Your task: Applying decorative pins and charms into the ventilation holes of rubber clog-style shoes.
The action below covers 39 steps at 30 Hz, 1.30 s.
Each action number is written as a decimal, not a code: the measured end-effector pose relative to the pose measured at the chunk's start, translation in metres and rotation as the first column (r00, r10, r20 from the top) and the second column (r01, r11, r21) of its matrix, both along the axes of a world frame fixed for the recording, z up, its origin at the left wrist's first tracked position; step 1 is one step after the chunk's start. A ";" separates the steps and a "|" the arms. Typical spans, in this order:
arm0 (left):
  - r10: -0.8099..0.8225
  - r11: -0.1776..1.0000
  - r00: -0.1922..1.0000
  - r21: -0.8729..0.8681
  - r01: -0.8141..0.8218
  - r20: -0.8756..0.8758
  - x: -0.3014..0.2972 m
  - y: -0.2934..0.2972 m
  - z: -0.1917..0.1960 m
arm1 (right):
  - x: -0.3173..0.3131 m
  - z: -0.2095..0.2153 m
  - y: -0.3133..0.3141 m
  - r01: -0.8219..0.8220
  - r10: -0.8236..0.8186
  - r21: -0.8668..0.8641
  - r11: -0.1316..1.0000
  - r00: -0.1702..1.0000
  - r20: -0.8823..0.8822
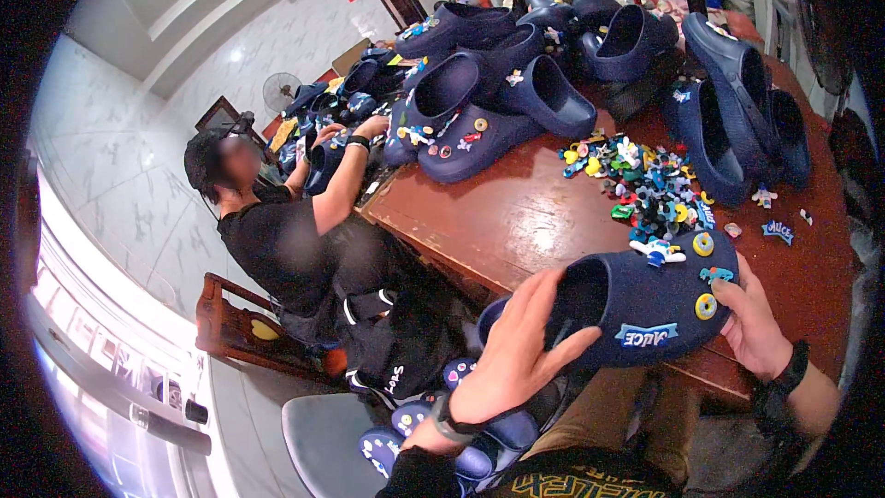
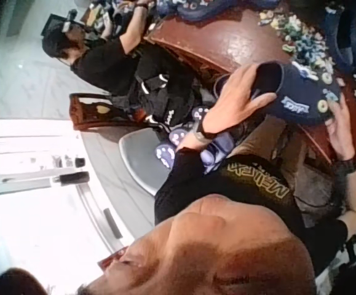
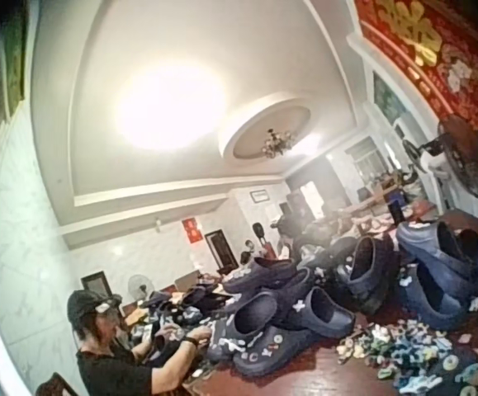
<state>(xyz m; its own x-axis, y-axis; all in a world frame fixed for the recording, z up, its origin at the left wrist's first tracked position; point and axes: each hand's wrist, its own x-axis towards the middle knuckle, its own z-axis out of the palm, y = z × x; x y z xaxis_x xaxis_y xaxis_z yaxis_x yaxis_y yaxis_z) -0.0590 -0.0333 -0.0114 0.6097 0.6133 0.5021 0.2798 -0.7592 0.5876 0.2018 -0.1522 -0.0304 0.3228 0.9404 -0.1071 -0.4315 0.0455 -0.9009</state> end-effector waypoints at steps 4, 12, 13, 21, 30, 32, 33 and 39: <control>-0.052 0.991 0.996 -0.119 0.060 0.066 0.021 0.003 -0.001 | 0.001 0.002 -0.003 0.047 -0.055 0.050 0.998 0.987 0.150; -0.190 0.981 0.975 -0.026 0.194 0.116 0.048 0.006 -0.011 | 0.008 -0.008 -0.005 0.081 -0.082 0.015 0.997 0.961 0.265; -0.209 0.977 0.973 -0.016 0.212 0.100 0.051 0.007 -0.011 | 0.010 -0.012 -0.004 0.118 -0.133 0.063 0.991 0.889 0.439; -0.090 0.982 0.988 0.178 0.066 0.125 0.065 -0.006 -0.011 | 0.016 -0.003 -0.007 -0.047 -0.060 0.075 0.996 0.266 0.962; -0.074 0.993 0.997 -0.092 0.070 -0.037 0.061 -0.014 -0.010 | 0.016 -0.006 -0.006 -0.043 -0.054 0.066 0.997 0.232 0.971; -0.136 0.979 0.990 -0.159 0.129 -0.032 0.057 -0.011 -0.005 | 0.017 -0.005 -0.007 -0.049 -0.058 0.070 0.996 0.221 0.974; -0.184 0.964 0.981 -0.207 0.168 -0.056 0.056 -0.009 -0.005 | 0.018 -0.005 -0.007 -0.055 -0.062 0.075 0.996 0.210 0.976; -0.328 0.888 0.945 -0.340 0.311 0.006 0.054 -0.002 -0.005 | 0.019 -0.007 -0.007 -0.059 -0.076 0.089 0.994 0.203 0.976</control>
<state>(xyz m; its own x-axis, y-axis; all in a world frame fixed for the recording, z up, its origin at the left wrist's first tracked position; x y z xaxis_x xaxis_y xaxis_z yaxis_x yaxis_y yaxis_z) -0.0050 -0.0357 -0.0167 0.8200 0.5063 0.2669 0.0911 -0.5759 0.8124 0.2207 -0.1595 -0.0373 0.1152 0.9186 0.3781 0.7904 0.1458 -0.5950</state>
